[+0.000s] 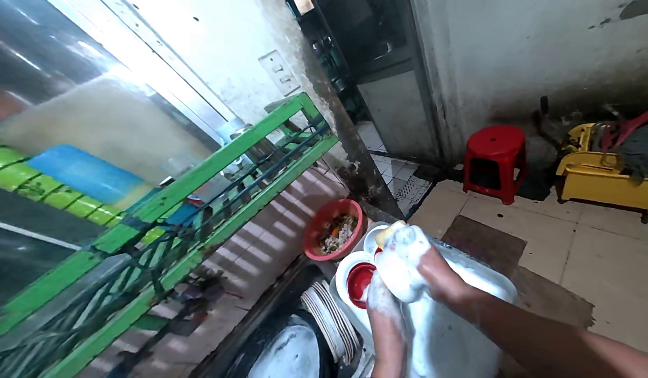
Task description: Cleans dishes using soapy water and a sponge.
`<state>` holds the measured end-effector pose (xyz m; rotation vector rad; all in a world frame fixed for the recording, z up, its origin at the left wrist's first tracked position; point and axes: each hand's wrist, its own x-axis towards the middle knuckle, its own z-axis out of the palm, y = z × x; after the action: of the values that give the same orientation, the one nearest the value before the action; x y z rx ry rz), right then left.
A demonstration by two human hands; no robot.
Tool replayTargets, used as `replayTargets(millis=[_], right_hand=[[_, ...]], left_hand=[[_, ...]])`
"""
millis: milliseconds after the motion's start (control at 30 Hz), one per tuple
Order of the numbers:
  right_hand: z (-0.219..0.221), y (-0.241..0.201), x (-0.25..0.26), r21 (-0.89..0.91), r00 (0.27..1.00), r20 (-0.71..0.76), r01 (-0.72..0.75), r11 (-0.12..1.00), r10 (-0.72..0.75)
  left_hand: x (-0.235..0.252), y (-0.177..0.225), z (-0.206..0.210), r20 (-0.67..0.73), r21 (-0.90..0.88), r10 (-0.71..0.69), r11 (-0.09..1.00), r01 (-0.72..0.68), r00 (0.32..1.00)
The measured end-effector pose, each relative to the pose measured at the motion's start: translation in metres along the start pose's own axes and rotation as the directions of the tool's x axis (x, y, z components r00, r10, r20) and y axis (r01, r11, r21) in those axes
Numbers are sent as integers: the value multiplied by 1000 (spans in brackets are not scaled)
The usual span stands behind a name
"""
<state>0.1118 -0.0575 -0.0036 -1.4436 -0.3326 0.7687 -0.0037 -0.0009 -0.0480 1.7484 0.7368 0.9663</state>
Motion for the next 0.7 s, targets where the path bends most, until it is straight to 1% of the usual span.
replayTargets(millis=[33, 67, 100, 133, 167, 200, 233, 300, 333, 367, 400, 433, 467, 500, 533, 567, 600, 667, 700], right_hand=[[0, -2, -1, -35, 1000, 1, 26, 999, -26], [-2, -5, -1, -113, 998, 1, 67, 991, -68], [-5, -9, 0, -208, 995, 8, 101, 973, -102], [-9, -11, 1, -296, 989, 19, 143, 944, -143], [-13, -12, 3, -364, 984, 35, 176, 914, -175], [-16, -13, 4, -407, 978, 55, 206, 890, -201], [-19, -14, 3, -425, 973, 82, 230, 875, -215], [-22, -17, -4, -435, 949, 199, 308, 846, -243], [-22, -17, -8, -447, 922, 285, 368, 815, -260], [-21, -17, -12, -453, 893, 364, 418, 787, -265], [-19, -18, -16, -432, 875, 412, 433, 791, -253], [-18, -19, -18, -386, 880, 427, 387, 837, -210], [-17, -17, -17, -283, 900, 405, 293, 913, -164], [-16, -13, -15, -119, 924, 368, 158, 980, -104], [-14, -8, -13, 78, 942, 331, 21, 997, -46], [-10, -3, -11, 252, 949, 314, -99, 963, 15], [-7, 2, -9, 357, 947, 317, -172, 918, 54], [-4, 4, -5, 408, 930, 362, -224, 885, 68], [-4, 3, -2, 408, 916, 399, -227, 884, 51]], left_hand=[[0, -1, -2, 23, -26, -3, 1000, 4, 1000], [0, 3, -2, 34, -119, -55, 991, 59, 998], [1, 12, 0, 56, -300, -174, 936, 183, 983], [4, 23, 4, 105, -506, -333, 793, 339, 937], [7, 34, 4, 190, -639, -461, 612, 466, 867], [8, 41, 3, 260, -692, -542, 473, 545, 799], [8, 46, 2, 305, -692, -590, 402, 600, 747], [8, 46, -2, 376, -663, -628, 332, 672, 681], [9, 41, -6, 402, -663, -629, 301, 686, 665], [11, 34, -10, 405, -664, -634, 291, 688, 659], [13, 26, -14, 400, -674, -627, 293, 678, 668], [15, 18, -19, 390, -692, -609, 301, 656, 691], [17, 13, -23, 364, -714, -599, 313, 626, 714], [18, 9, -23, 320, -732, -607, 329, 596, 727], [19, 6, -23, 284, -749, -616, 336, 571, 735], [18, 4, -20, 243, -753, -631, 356, 553, 737], [16, 3, -16, 212, -738, -641, 389, 551, 737], [11, 3, -8, 186, -725, -629, 431, 538, 755], [6, 5, -5, 202, -728, -594, 441, 525, 779]])
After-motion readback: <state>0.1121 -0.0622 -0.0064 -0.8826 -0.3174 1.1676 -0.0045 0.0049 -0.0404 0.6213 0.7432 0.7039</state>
